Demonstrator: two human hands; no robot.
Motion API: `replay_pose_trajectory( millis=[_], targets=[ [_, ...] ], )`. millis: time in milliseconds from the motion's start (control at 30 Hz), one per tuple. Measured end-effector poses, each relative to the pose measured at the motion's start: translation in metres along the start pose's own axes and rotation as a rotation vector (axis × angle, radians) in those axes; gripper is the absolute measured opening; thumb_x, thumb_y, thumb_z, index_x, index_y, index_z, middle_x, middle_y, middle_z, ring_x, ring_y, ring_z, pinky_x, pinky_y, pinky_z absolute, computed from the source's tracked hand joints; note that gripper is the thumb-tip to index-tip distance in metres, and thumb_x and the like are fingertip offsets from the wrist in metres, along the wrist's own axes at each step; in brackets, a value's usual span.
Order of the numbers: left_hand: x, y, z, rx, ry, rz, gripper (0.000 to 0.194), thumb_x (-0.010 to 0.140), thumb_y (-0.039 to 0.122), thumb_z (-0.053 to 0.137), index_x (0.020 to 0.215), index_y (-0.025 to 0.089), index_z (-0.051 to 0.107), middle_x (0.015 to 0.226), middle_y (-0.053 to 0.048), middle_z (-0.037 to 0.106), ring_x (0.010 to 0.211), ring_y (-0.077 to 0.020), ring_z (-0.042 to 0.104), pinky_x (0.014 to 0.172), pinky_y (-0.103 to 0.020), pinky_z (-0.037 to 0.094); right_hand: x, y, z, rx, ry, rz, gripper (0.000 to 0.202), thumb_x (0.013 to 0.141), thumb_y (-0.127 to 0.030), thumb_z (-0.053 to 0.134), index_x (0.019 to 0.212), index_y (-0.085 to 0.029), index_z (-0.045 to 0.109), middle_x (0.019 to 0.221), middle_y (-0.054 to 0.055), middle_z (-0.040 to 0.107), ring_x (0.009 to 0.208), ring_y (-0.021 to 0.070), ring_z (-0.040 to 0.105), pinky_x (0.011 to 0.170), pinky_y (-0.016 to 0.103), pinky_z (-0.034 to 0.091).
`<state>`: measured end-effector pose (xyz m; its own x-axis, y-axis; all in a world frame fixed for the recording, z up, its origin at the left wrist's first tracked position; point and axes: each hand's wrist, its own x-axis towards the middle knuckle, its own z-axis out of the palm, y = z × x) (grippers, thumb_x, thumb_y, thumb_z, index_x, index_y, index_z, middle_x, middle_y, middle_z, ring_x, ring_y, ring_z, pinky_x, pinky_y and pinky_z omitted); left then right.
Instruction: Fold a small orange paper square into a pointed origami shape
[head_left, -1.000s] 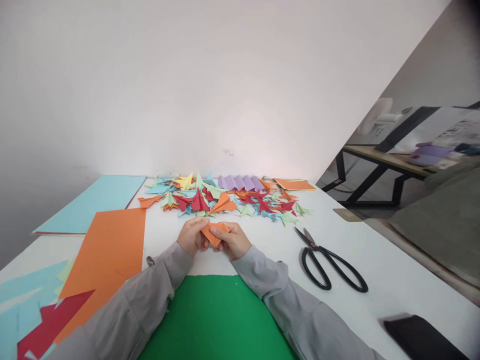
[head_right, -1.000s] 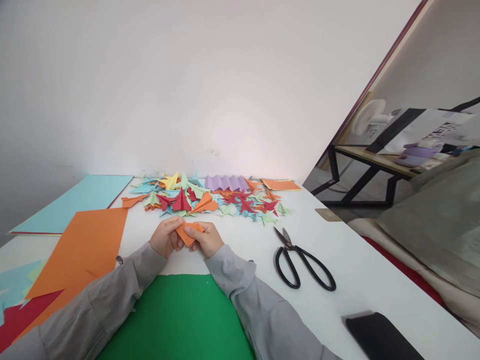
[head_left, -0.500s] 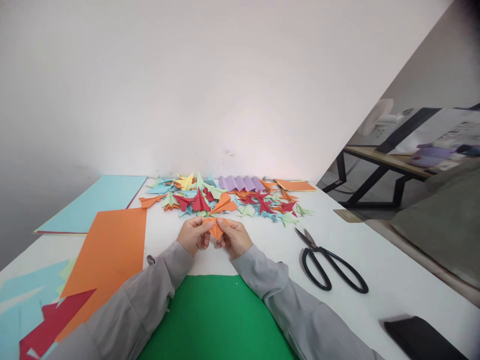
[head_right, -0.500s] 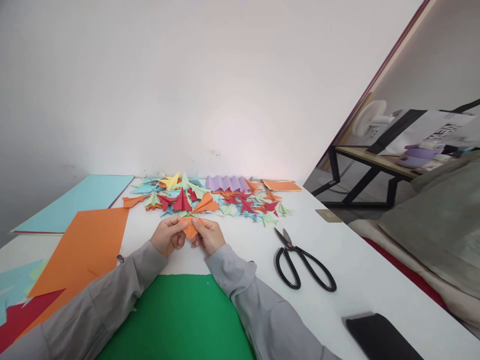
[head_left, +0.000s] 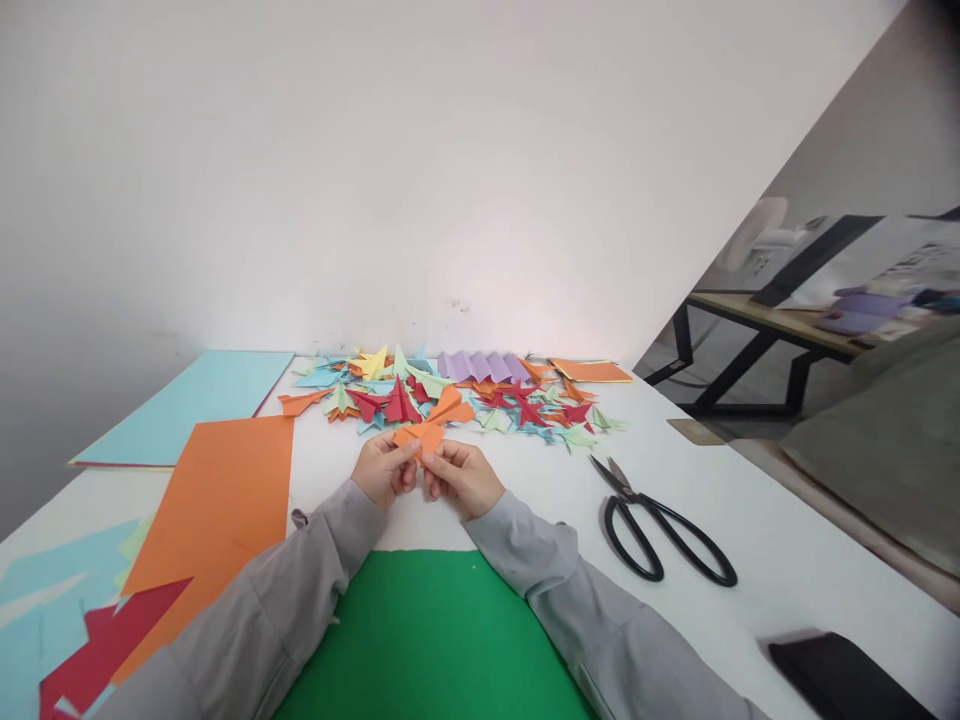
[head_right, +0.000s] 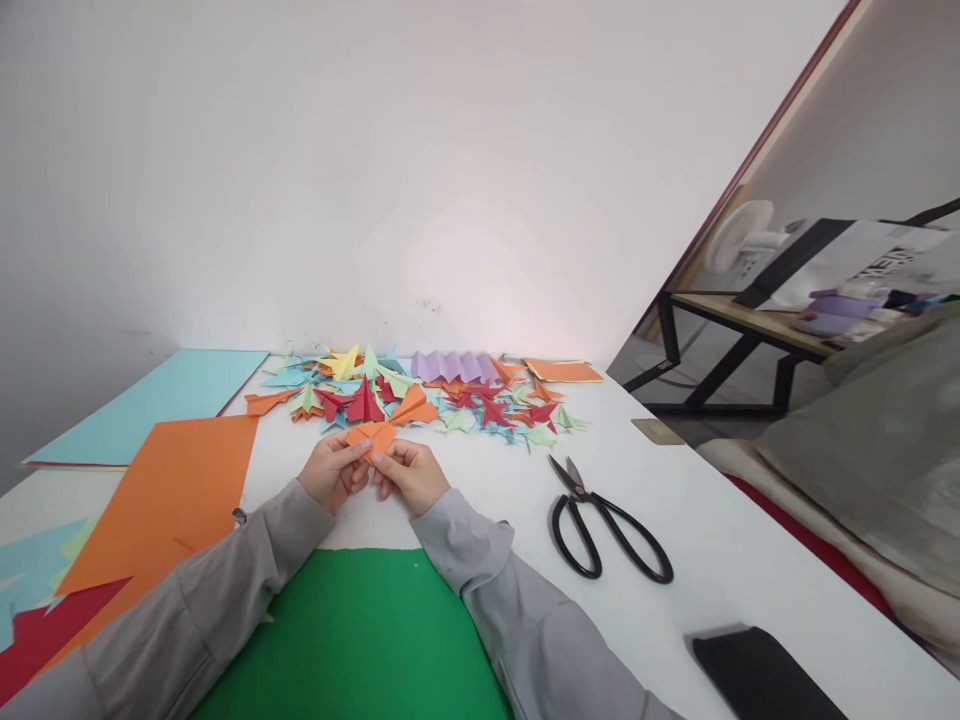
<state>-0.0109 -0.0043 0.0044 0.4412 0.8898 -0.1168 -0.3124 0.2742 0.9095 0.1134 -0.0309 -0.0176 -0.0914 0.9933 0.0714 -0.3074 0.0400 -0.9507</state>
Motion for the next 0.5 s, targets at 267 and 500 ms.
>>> replay_pose_trajectory(
  millis=[267,500],
  targets=[
    [-0.0002,0.0005,-0.0005,-0.027,0.025,0.032,0.036,0.052,0.028,0.074,0.077,0.016,0.050,0.039,0.008,0.048,0.026,-0.0054,0.037,0.029,-0.016,0.024,-0.0006,0.0009,-0.0002,-0.048,-0.016,0.015,0.034,0.059,-0.043,0.070,0.055,-0.015,0.052,0.040,-0.005,0.054,0.029,0.0057,0.045,0.033,0.018,0.034],
    [-0.0018,0.0041,0.0017,-0.065,0.083,0.028,0.043,0.050,0.028,0.075,0.086,0.012,0.058,0.042,0.006,0.051,0.031,-0.0061,0.043,0.030,-0.016,0.029,-0.0019,-0.0017,0.0030,-0.009,-0.022,0.033,0.027,0.061,-0.036,0.069,0.055,-0.014,0.055,0.043,-0.003,0.057,0.032,0.0067,0.048,0.035,0.018,0.037]
  ],
)
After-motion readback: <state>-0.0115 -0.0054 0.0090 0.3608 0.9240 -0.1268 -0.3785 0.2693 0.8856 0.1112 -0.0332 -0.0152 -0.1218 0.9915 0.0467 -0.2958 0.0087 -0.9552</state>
